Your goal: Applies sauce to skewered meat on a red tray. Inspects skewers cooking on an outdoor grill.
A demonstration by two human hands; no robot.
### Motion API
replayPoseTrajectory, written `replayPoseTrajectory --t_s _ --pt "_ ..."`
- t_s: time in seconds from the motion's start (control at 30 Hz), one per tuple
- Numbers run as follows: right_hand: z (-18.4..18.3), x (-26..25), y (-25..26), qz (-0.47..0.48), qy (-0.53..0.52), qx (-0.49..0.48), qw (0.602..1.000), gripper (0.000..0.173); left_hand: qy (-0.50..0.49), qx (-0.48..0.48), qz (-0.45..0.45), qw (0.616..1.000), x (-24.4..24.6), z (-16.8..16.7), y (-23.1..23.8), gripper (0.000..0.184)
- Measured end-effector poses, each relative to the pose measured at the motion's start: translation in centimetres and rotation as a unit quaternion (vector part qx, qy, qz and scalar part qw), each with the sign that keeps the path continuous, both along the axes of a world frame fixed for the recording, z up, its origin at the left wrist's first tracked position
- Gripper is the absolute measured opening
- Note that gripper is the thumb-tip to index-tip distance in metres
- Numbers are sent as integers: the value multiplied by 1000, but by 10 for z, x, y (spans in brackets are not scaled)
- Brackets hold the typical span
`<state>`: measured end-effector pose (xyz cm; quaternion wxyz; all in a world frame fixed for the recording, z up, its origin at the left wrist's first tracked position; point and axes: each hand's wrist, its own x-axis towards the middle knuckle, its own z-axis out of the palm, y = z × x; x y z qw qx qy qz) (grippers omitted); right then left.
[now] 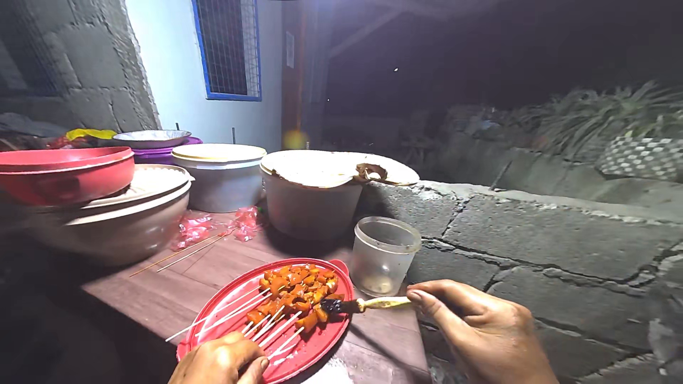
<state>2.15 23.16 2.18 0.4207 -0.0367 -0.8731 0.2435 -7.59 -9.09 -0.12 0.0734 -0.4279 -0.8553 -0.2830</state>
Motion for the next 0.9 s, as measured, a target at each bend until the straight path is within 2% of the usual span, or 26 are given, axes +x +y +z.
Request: replayPoseTrajectory --t_s 0.37,0.6,0.77,0.9 --pt "-4 -8 6 -66 29 107 992 24 -19 -5 -4 1000 2 2 -10 23" --pt "12 18 -21 13 -14 50 999 20 -16 -7 8 1000 5 0 -11 23" --pt "10 17 -7 -23 0 115 993 23 -2 -11 15 1000 8 1 -9 23" --pt "25 28 -22 17 -13 50 998 20 8 -10 26 1000 15 2 -8 20"
